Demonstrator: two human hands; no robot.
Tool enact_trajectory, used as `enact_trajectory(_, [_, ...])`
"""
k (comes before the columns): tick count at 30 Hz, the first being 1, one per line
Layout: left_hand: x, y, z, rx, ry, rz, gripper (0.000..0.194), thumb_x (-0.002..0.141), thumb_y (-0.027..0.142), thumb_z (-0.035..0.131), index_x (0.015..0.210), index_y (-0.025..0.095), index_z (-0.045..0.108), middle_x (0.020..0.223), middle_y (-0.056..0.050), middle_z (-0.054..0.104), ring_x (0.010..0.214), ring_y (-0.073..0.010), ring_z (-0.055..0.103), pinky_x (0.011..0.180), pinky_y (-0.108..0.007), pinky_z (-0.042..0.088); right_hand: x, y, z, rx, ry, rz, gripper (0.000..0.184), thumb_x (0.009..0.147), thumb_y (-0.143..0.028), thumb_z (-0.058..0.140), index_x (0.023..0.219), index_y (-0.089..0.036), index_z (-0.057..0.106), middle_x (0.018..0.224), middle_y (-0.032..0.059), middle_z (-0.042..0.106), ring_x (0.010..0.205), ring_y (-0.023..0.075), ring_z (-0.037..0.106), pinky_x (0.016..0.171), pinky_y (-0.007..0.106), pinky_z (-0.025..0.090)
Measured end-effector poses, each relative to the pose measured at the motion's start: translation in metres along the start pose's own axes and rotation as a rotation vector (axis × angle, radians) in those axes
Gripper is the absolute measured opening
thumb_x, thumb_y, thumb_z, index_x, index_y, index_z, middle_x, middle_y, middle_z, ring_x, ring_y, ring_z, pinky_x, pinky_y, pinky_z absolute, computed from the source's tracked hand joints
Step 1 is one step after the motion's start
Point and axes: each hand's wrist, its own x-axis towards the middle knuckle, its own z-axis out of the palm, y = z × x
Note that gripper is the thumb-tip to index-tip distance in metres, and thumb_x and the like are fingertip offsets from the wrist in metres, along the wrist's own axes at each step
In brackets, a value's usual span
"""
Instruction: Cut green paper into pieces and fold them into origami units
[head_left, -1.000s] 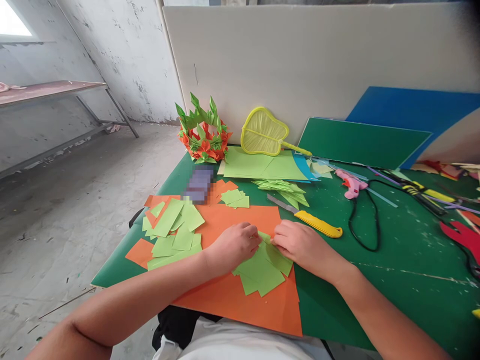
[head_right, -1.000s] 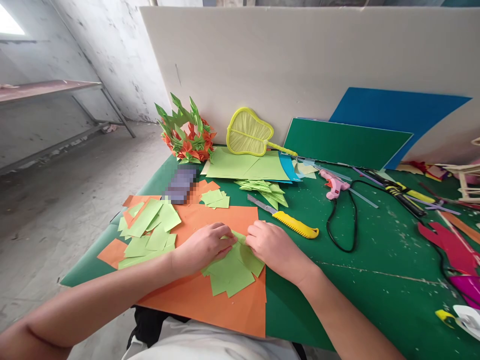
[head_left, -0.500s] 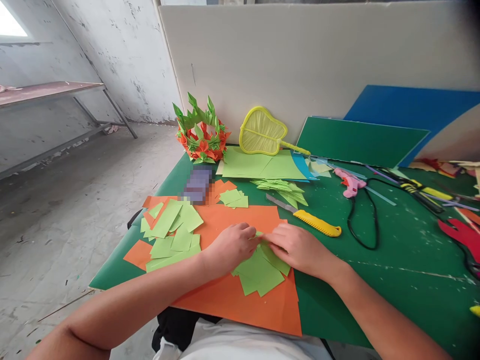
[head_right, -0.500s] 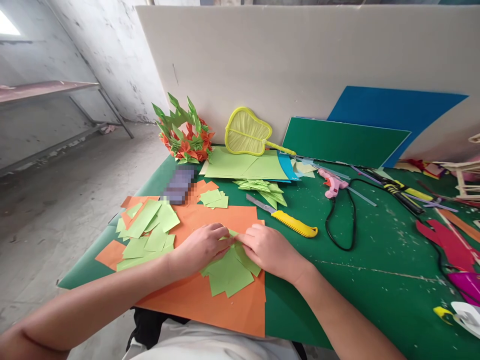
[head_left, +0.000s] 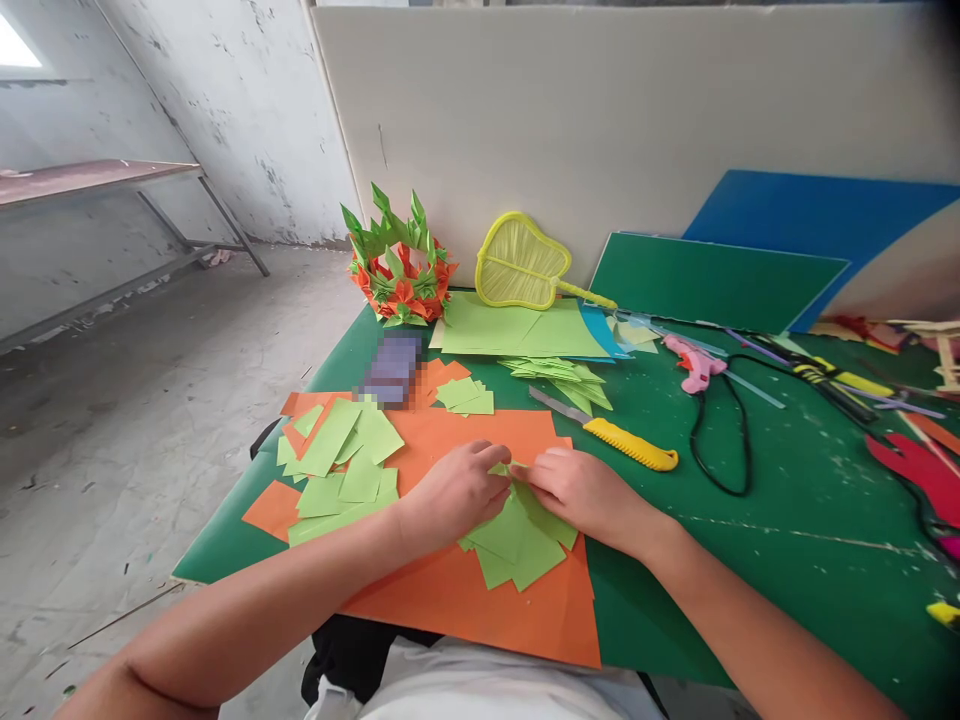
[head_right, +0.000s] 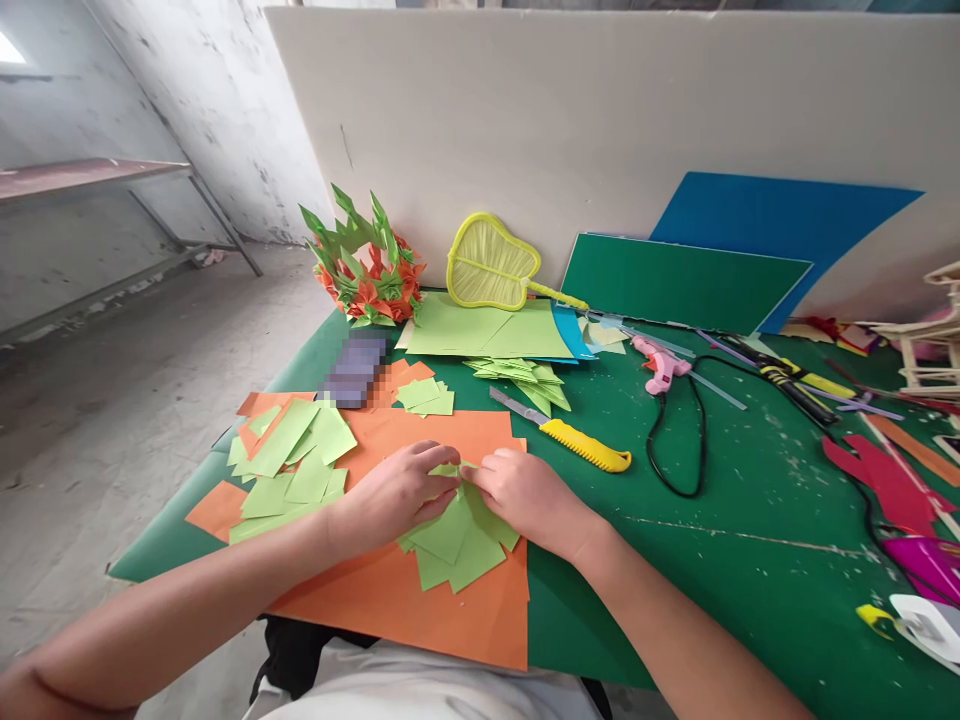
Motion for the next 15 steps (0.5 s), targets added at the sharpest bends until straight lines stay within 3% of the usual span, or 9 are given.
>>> enact_trajectory(8, [-0.001, -0.003, 0.002, -0.04, -0.003, 0.047, 0.029, 0.096, 0.022, 0.042, 0.087, 0.016, 0.068, 0.09, -0.009, 0.063, 0.087, -0.0189, 0.058, 0.08, -0.032, 0.05, -0.002, -0.003, -0.012, -0.002, -0.078, 0.034, 0.024, 0.095, -0.016, 0.045, 0.098, -0.017, 0.069, 0.072, 0.0047, 0.063, 0.071, 0.0178, 0.055, 0.058, 0.028, 0.034])
enact_trajectory(15, [0.001, 0.001, -0.001, -0.007, -0.037, 0.057, 0.029, 0.096, 0.021, 0.041, 0.085, 0.015, 0.066, 0.084, -0.009, 0.062, 0.084, -0.0189, 0.057, 0.077, -0.031, 0.049, -0.02, 0.012, -0.031, 0.158, -0.112, 0.169, 0.026, 0.088, -0.014, 0.051, 0.095, -0.022, 0.075, 0.071, 0.002, 0.069, 0.068, 0.0164, 0.061, 0.058, 0.026, 0.041])
